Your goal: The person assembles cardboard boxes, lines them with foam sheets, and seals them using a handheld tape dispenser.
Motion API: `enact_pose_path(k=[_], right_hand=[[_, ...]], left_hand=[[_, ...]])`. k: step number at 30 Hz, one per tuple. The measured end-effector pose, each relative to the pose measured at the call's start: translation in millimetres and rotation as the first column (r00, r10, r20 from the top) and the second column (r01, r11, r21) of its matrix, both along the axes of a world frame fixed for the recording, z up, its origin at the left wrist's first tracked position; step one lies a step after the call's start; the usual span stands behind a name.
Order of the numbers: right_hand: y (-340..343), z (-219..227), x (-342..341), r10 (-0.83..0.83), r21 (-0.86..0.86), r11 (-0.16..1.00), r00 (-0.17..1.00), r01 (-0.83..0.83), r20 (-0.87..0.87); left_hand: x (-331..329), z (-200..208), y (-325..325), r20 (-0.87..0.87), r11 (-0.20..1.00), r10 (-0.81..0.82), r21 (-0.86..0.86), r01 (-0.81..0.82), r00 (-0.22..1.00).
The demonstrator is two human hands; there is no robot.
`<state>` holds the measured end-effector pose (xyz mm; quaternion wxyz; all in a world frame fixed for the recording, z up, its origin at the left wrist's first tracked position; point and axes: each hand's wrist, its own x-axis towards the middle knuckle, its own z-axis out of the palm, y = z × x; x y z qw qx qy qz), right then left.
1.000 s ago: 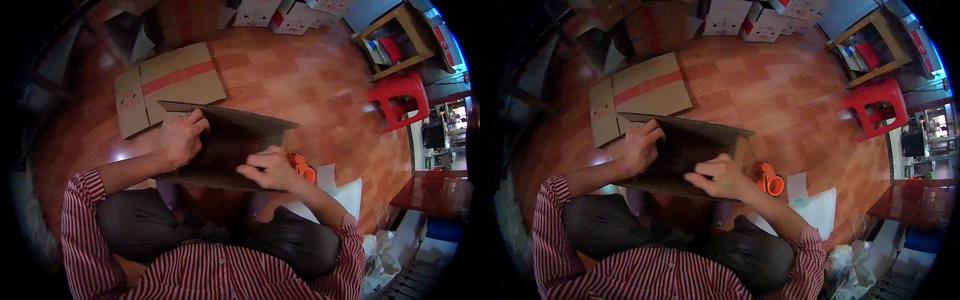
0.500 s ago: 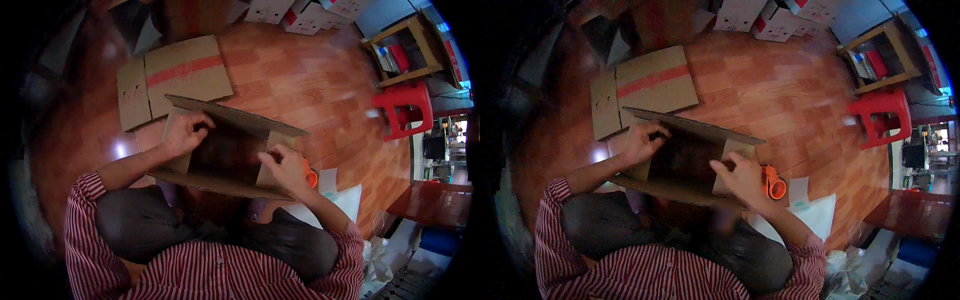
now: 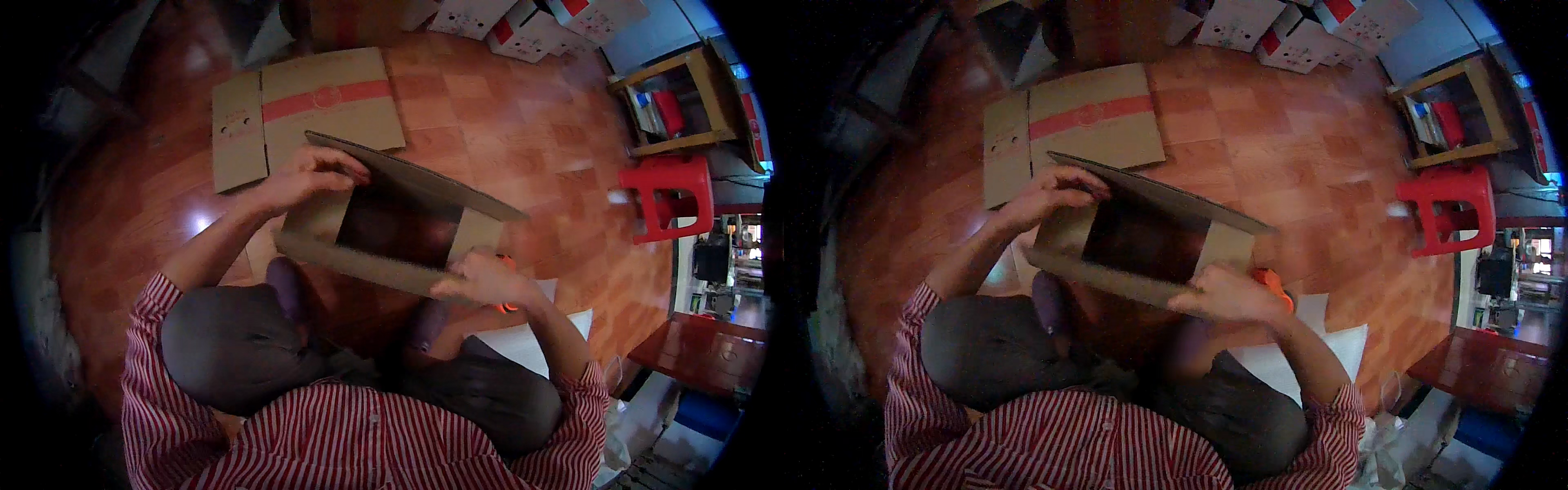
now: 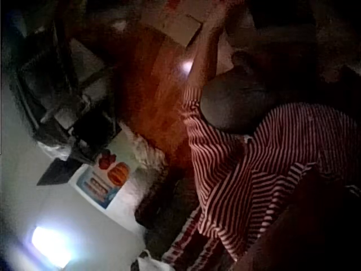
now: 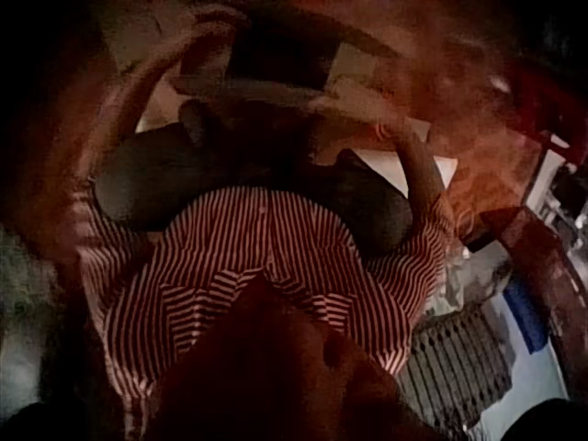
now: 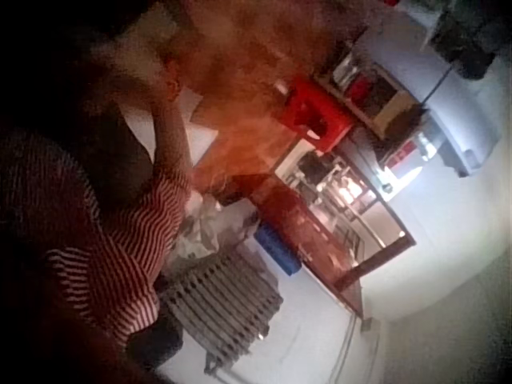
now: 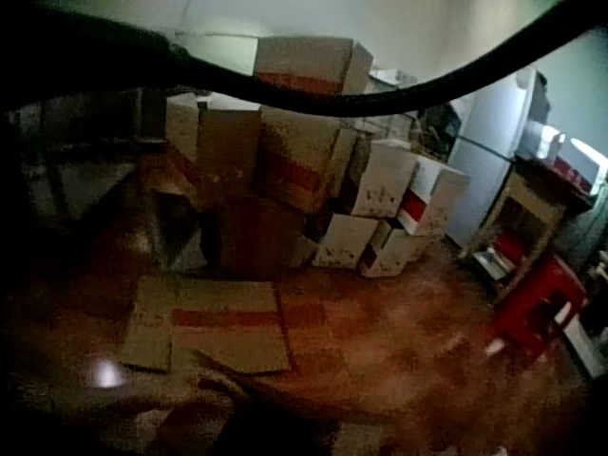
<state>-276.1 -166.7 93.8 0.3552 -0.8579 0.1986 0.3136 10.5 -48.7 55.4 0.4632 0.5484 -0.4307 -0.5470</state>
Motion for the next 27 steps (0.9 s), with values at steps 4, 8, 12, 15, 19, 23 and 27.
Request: enact_pose_path(k=[4, 8, 12, 15, 19, 23, 27], right_hand=[[-5, -46, -19, 0.057, -0.294, 0.951, 0.876, 0.098, 0.478], [6, -39, -7, 0.354, -0.596, 0.771, 0.628, 0.223, 0.693], [1, -22, 4, 0.481, -0.678, 0.715, 0.584, 0.170, 0.653], [-12, 8, 32, 0.453, -0.685, 0.657, 0.561, 0.315, 0.693], [-12, 23, 80, -0.017, -0.519, 0.819, 0.916, 0.243, 0.400], [1, 9, 77, -0.044, -0.513, 0.837, 0.959, 0.189, 0.281], [14, 7, 72, 0.095, -0.623, 0.716, 0.840, 0.315, 0.533]], left_hand=[[25, 1, 35, -0.031, 0.963, 0.266, -0.041, -0.267, 0.963], [3, -24, 60, 0.034, 0.944, 0.330, -0.021, -0.330, 0.943], [-10, -31, 60, -0.104, 0.960, 0.276, 0.079, -0.268, 0.956], [-16, -5, 49, -0.148, 0.964, 0.252, 0.128, -0.235, 0.956], [-14, -12, 48, -0.107, 0.952, 0.268, 0.181, -0.247, 0.957], [-13, -15, 46, -0.118, 0.963, 0.242, 0.150, -0.224, 0.963], [-14, -4, 45, -0.076, 0.962, 0.218, 0.187, -0.201, 0.973]])
